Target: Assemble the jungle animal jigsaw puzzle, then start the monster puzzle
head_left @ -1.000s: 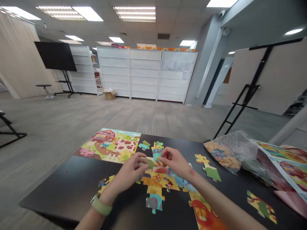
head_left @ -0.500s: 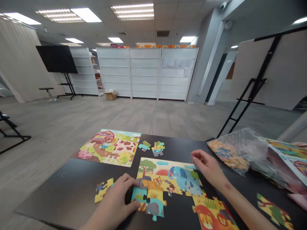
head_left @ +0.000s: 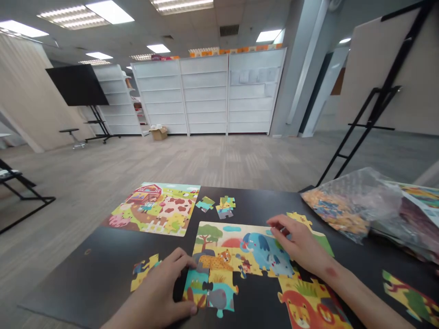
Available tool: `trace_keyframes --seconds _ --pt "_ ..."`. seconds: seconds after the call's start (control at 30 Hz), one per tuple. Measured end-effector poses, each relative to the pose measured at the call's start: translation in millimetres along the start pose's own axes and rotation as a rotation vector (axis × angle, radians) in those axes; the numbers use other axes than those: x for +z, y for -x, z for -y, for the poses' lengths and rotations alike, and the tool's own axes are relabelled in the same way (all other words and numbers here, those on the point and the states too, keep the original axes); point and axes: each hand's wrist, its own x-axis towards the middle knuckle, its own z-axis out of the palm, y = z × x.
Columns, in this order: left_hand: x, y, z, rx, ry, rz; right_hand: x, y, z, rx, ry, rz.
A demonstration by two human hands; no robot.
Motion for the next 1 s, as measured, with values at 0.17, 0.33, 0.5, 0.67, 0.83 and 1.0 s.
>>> trace_keyframes --seconds 0.17,0.33,0.5,0.67,0.83,1.0 --pt "-1.6 1.0 -2.1 0.023 -0.024 -0.009 -0.1 0.2 4.6 -0.011 0.008 0.011" --pt "1.2 4.0 1.2 0.061 0.004 -0.014 -0.1 1.3 7.9 -0.004 0.004 0.03" --pt "0.5 7.3 -2.0 0.07 0.011 -0.013 0.6 3.0 8.6 -0.021 0.001 0.067" --pt "-1.1 3.2 7.6 0.086 -0.024 0.061 1.7 3.1 7.7 -0.027 0.015 0.082" --pt "13.7 -13.1 48.3 0.189 -0.148 0.085 0.7 2.6 7.4 -0.028 0.012 0.106" --pt "19.9 -13.3 57.4 0.213 -0.216 0.088 1.0 14.0 19.9 -0.096 -0.023 0.272"
